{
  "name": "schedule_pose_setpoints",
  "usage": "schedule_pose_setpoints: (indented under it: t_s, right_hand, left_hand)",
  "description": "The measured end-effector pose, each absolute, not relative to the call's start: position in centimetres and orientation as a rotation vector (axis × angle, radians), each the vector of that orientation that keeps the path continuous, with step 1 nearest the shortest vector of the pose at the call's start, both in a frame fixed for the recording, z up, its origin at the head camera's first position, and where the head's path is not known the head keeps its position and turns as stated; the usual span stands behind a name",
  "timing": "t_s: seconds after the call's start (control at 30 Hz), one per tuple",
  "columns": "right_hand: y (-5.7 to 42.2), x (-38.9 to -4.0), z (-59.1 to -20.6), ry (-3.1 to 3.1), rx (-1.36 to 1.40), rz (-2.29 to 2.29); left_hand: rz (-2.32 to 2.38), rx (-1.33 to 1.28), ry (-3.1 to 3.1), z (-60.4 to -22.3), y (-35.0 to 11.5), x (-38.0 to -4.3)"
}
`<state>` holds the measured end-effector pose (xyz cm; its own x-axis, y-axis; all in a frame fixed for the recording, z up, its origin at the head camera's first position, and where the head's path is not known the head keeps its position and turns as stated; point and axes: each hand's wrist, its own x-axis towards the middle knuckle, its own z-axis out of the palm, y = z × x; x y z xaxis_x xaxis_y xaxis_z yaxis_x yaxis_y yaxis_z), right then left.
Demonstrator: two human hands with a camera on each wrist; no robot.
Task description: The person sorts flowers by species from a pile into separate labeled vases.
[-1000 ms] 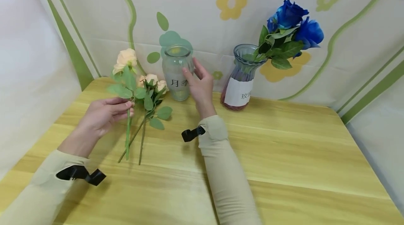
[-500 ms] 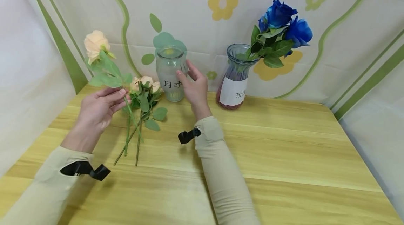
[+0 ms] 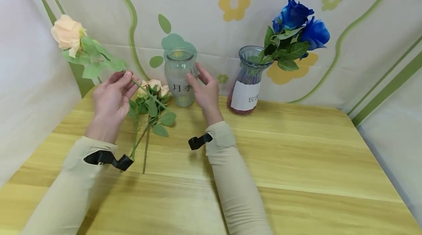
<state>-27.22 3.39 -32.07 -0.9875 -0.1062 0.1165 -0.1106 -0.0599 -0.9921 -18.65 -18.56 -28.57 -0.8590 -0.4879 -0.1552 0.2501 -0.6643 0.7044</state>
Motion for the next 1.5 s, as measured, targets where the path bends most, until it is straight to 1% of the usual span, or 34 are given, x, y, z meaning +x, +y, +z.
schedule_pose_setpoints:
  t_s: [0.23, 0.4, 0.5, 0.73, 1.0, 1.2, 1.5]
  right_hand:
    - [3.5, -27.4, -32.0, -2.172, 0.238, 2.251]
    - [3.3, -27.6, -31.7, -2.174, 0.252, 2.252]
    - [3.4, -27.6, -31.7, -2.169, 0.245, 2.256]
    - [3.6, -27.6, -31.7, -2.153, 0.244, 2.268]
    - [3.6, -27.6, -31.9, -2.15, 0.242, 2.28]
    - [3.5, -27.5, -32.0, -2.136, 0.244, 2.303]
    - [3.6, -27.5, -32.3, -2.146, 0.262, 2.285]
  left_hand:
    - [-2.495, 0.451, -0.854, -27.2, -17.8, -19.4]
    - [-2.531, 0.364, -0.812, -25.4, -17.8, -20.2]
    - [-2.556, 0.339, -0.768, -24.4, -17.6, -21.1]
    - [-2.526, 0.385, -0.63, -22.7, -17.1, -23.7]
    - [-2.474, 0.423, -0.565, -22.2, -17.2, -25.7]
    - [-2.416, 0.416, -0.63, -22.3, -17.2, -26.8]
    - [-2.345, 0.461, -0.76, -22.9, -15.7, -27.9]
